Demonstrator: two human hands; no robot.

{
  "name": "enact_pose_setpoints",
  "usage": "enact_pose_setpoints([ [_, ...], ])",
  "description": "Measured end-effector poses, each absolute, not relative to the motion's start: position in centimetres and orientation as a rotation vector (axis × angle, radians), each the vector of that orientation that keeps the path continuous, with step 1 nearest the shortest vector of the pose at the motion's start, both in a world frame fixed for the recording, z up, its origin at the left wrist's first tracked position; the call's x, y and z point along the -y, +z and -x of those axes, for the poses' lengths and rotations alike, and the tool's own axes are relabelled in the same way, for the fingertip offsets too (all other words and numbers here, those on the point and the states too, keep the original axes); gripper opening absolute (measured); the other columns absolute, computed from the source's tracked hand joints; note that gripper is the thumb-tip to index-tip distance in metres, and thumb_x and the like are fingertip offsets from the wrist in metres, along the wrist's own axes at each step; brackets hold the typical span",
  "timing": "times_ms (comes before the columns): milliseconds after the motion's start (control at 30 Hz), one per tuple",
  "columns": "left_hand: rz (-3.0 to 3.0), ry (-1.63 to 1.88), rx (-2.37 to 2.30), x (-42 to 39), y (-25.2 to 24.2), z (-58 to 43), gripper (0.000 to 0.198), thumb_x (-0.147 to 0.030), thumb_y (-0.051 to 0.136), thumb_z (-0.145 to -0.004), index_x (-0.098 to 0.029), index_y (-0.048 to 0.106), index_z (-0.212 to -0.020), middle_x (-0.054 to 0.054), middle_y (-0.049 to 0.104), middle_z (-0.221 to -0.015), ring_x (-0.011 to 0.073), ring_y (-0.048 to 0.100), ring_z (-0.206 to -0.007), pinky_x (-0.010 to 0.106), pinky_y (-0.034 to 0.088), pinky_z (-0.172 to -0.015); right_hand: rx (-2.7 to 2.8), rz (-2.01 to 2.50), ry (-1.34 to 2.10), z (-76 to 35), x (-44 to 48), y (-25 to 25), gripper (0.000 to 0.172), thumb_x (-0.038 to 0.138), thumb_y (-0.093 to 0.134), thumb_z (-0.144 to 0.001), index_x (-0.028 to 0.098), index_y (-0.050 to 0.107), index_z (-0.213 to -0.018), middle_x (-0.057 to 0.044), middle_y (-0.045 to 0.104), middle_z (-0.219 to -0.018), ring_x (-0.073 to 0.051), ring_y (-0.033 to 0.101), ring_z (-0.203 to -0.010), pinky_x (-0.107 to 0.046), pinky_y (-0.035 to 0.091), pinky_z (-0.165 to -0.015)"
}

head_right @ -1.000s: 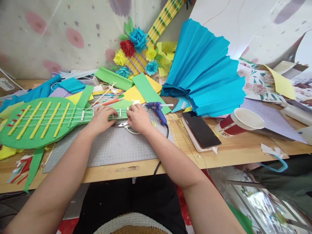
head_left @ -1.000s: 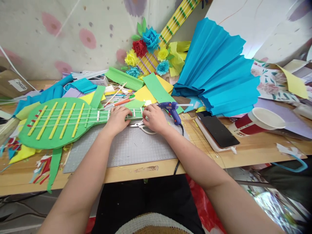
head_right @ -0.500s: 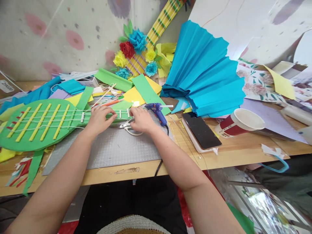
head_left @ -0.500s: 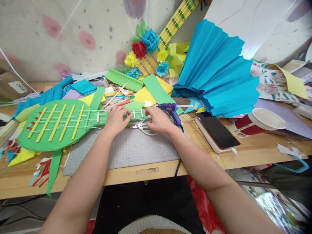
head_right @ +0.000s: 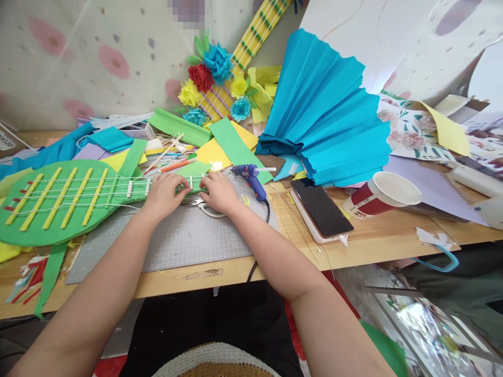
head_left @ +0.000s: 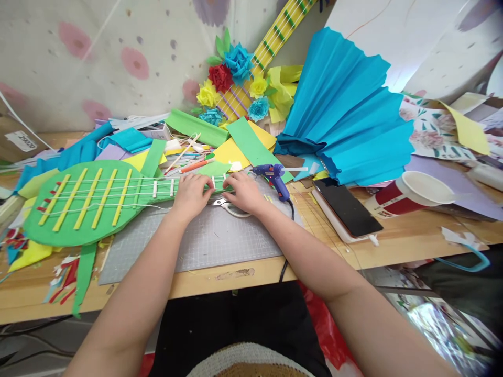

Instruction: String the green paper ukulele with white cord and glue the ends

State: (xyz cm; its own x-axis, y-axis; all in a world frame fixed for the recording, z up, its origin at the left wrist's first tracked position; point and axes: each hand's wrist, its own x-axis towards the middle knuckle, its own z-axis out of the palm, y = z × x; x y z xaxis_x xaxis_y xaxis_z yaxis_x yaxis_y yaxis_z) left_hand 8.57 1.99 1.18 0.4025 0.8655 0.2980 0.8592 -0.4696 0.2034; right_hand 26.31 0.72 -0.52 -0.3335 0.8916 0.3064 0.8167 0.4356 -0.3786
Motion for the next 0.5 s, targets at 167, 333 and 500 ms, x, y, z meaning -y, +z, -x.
enact_pose_setpoints([
  [167, -2.633, 0.554, -1.606, -2.29, 0.86, -8.32, 0.011, -0.025, 0.061, -0.079, -0.021, 0.064, -0.089, 0.006, 0.067, -0.097, 0.027, 0.054, -0.101, 0.041, 0.038, -0.088, 2.23, 1.442, 0.176, -25.81, -1.22, -0.74, 0.01, 0.019, 0.053, -0.084, 0.018, 0.063, -0.084, -0.009, 0.059, -0.094, -0.022, 0.049, -0.096, -0.033, 0.038, -0.086],
  [333, -2.629, 0.56, -1.617, -2.52, 0.74, -8.21, 0.006, -0.025, 0.06, -0.08, -0.021, 0.065, -0.08, 0.005, 0.067, -0.094, 0.0268, 0.055, -0.1, 0.042, 0.038, -0.088, 2.228, 1.361, 0.196, -26.01, -1.13, -0.64, 0.009, 0.016, 0.051, -0.084, 0.017, 0.06, -0.084, -0.008, 0.06, -0.094, -0.021, 0.051, -0.094, -0.031, 0.038, -0.085],
  [500, -2.637, 0.617, -1.606, -2.41, 0.79, -8.61, 0.008, -0.025, 0.058, -0.082, -0.021, 0.064, -0.082, 0.006, 0.067, -0.094, 0.026, 0.056, -0.098, 0.042, 0.039, -0.089, 2.115, 1.269, 0.368, -26.19, -1.04, -0.76, 0.02, 0.019, 0.057, -0.081, 0.019, 0.053, -0.101, -0.004, 0.065, -0.092, -0.018, 0.055, -0.091, -0.03, 0.039, -0.082],
])
